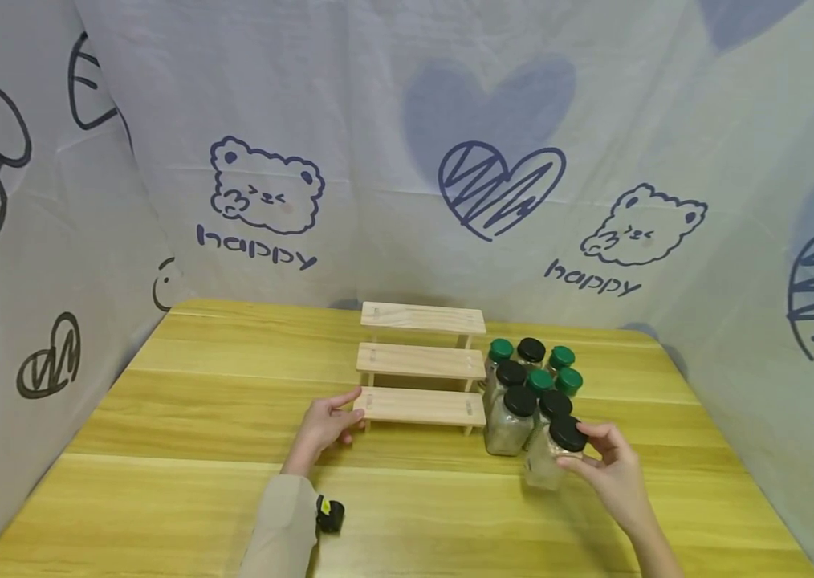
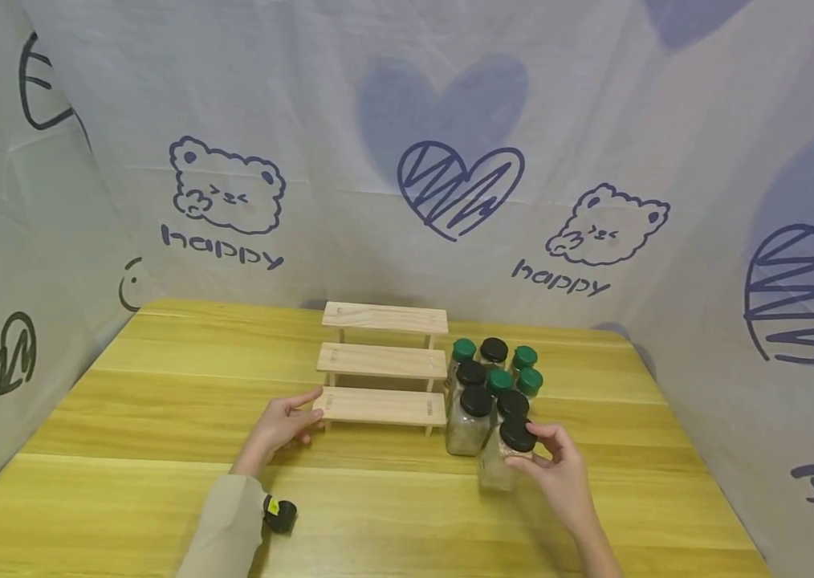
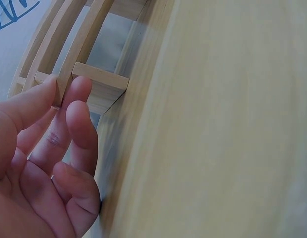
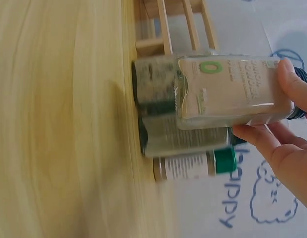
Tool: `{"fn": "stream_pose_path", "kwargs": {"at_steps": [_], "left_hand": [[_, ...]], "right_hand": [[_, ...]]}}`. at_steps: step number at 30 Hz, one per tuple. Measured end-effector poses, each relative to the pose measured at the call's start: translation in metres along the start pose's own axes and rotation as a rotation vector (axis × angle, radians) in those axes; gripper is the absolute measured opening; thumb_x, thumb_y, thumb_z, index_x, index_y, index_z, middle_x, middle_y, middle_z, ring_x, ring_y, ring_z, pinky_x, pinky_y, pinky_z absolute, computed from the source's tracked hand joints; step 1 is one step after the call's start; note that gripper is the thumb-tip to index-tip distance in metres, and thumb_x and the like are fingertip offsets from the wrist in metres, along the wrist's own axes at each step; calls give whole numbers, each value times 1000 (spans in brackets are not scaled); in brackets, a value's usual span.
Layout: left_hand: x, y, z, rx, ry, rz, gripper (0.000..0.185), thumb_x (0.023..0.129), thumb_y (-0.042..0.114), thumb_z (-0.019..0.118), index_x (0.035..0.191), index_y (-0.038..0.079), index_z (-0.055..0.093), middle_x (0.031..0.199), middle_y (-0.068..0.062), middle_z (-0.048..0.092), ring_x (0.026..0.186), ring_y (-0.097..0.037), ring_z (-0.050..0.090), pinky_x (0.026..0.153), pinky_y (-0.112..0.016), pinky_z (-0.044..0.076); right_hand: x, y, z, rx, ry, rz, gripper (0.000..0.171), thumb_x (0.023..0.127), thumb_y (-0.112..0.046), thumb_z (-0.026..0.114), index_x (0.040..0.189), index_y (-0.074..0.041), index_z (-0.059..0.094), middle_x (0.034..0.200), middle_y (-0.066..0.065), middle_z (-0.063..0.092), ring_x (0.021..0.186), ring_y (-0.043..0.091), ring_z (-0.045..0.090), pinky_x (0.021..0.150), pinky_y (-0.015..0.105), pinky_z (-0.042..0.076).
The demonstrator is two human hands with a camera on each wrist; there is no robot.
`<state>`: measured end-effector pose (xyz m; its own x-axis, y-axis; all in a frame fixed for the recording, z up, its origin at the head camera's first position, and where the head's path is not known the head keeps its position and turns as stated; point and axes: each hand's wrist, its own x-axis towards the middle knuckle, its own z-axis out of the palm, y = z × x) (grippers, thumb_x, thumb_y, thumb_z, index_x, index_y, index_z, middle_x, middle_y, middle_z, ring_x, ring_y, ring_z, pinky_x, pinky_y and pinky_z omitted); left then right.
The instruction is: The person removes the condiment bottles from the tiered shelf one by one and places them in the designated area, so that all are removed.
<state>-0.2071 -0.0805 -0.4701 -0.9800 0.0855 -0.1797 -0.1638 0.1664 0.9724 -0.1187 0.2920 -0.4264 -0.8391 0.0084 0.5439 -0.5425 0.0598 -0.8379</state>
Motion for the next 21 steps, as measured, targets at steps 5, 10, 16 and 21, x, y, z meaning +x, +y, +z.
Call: {"fn": "stream_pose_path", "kwargs": {"at_steps": [5, 10, 16, 21], "left_hand": [[2, -1, 1, 21, 19, -23, 44, 85, 12, 62, 128, 12, 50, 76, -13, 67, 38, -11, 47, 34, -19, 23], [1, 0, 1, 17, 21, -20, 45, 84, 11, 62, 128, 12, 50, 76, -13, 67, 38, -12, 47, 34, -19, 23], [3, -2, 1, 17, 16, -22, 45, 85, 12, 62, 128, 13, 50, 76, -13, 67, 38, -11, 47, 34, -19, 23], [4, -2, 1, 19, 12, -23, 45, 85, 12, 62, 128, 13, 51, 77, -13, 67, 38, -11, 47, 34, -19, 24]], "right_hand": [[-3, 24, -29, 46, -38, -49, 43, 63, 23, 67, 101, 14, 49, 102, 5, 58, 97, 11, 56, 67, 23, 50], [-4, 30, -46, 16, -48, -60, 42, 66, 16, 69, 104, 6, 52, 103, 4, 58, 97, 9, 56, 68, 21, 49], [3, 8, -42, -195, 78, 4, 44, 58, 31, 62, 97, 20, 45, 97, -6, 59, 90, 2, 56, 66, 14, 47], [12, 12, -48, -275, 134, 18, 44, 58, 35, 58, 97, 23, 41, 95, -9, 57, 89, -2, 55, 68, 11, 45]]}}
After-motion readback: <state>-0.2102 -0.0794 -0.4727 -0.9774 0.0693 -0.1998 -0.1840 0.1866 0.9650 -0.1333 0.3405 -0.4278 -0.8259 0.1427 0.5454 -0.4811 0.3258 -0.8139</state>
